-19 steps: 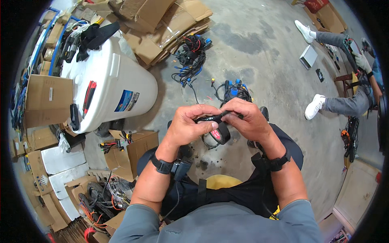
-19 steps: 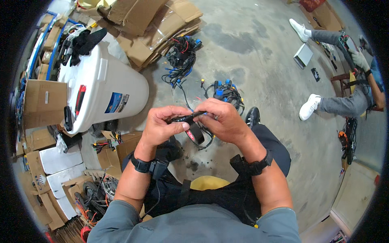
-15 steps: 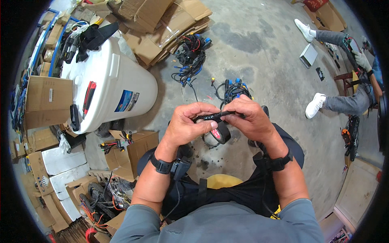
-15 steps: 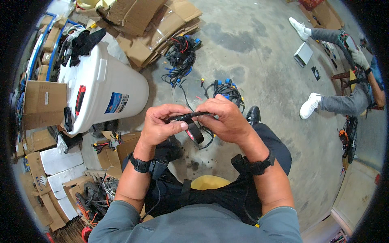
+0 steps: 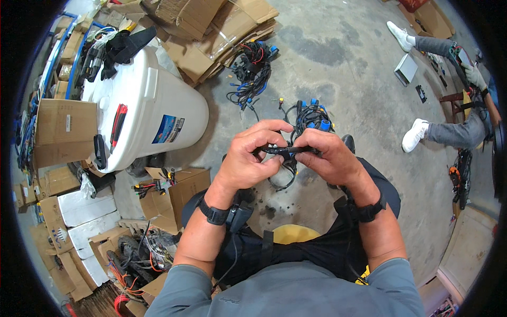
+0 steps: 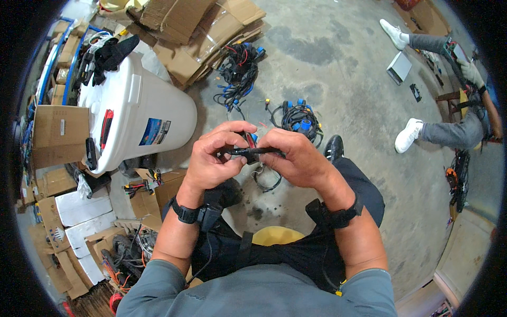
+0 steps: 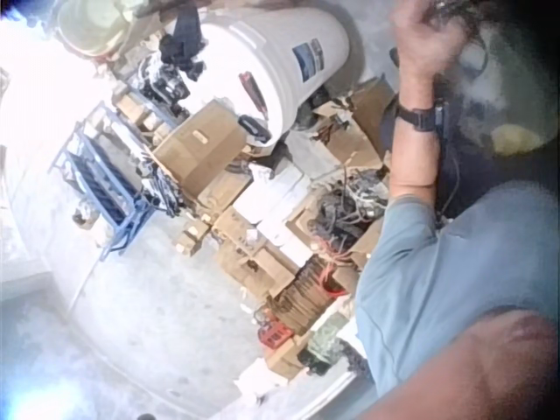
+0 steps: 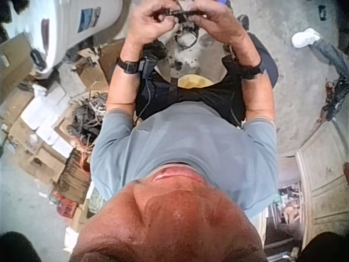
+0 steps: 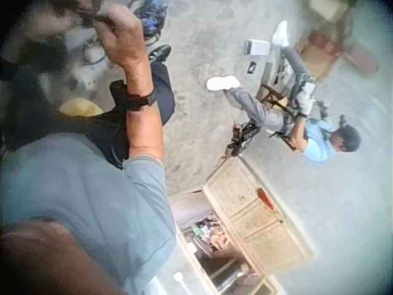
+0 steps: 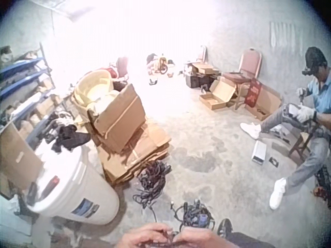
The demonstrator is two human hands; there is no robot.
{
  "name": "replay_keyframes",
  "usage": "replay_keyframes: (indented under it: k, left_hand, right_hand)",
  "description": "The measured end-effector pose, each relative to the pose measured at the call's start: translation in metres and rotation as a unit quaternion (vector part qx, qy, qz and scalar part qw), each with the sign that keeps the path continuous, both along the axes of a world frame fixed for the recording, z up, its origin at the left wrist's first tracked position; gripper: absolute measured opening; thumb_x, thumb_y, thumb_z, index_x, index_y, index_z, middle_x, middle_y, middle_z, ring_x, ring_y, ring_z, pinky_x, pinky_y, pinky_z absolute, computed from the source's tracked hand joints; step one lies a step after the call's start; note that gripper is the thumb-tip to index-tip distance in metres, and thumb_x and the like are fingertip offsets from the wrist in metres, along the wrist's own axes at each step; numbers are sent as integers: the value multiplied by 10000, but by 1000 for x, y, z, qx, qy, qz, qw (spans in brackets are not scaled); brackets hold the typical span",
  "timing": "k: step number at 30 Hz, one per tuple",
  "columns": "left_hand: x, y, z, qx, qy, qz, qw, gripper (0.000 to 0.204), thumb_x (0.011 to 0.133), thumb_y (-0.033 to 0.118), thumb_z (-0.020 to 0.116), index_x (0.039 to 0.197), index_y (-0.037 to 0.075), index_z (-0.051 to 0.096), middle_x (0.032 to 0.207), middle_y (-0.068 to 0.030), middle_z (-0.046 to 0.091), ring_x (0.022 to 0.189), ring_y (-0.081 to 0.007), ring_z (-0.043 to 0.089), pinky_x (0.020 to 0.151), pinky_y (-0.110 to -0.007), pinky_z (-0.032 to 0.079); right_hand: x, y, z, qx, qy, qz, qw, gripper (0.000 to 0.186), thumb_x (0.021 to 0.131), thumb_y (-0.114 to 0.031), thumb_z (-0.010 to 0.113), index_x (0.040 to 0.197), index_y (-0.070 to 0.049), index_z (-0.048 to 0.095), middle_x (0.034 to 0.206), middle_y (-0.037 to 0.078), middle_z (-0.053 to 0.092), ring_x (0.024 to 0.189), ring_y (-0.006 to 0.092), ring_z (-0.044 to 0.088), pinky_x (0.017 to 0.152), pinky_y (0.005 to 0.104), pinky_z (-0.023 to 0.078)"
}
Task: Repairing a motorcycle wire harness using electrical tape and pliers.
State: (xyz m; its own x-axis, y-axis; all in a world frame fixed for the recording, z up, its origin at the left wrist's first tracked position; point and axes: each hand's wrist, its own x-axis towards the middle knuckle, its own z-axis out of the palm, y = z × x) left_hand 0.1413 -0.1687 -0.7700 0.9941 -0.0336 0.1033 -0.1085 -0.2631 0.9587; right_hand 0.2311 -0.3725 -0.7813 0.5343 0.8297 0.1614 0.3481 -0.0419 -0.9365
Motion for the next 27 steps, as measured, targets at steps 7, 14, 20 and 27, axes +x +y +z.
replay_keyframes:
  k: [7, 14, 20, 27]
  left_hand:
    - [1, -5, -5, 50, -64, 31, 996, 265, 636, -89, 630, 869, 35, 655, 1131, -104, 622, 743, -66, 550, 581, -204, 422]
    - [-2, -17, -3, 62, -50, -27, 996, 289, 650, -137, 604, 884, 23, 661, 1200, -118, 556, 697, -88, 546, 579, -220, 447]
    - [-5, -24, 1, 63, -53, -7, 997, 319, 676, -121, 632, 959, 25, 624, 1116, -136, 542, 808, -211, 618, 617, -263, 501]
    - [-4, -17, -18, 72, -83, 28, 994, 278, 696, -87, 677, 947, 10, 607, 956, -100, 578, 794, -194, 605, 695, -278, 504]
  right_hand:
    - [-5, 1, -8, -38, 146, 14, 988, 142, 908, -123, 603, 949, 12, 616, 834, 67, 613, 737, 145, 591, 677, 297, 474]
    - [-14, 11, -25, -22, 408, -40, 912, 351, 982, -324, 501, 916, -2, 624, 735, -3, 537, 664, 78, 526, 614, 243, 494]
    - [-14, 14, -27, 11, 453, -55, 890, 322, 962, -320, 532, 908, -17, 629, 720, -19, 532, 625, 64, 524, 548, 235, 516]
    - [-12, 13, -32, 53, 441, -91, 891, 282, 952, -295, 565, 939, -19, 620, 753, -4, 578, 626, 57, 538, 533, 219, 500]
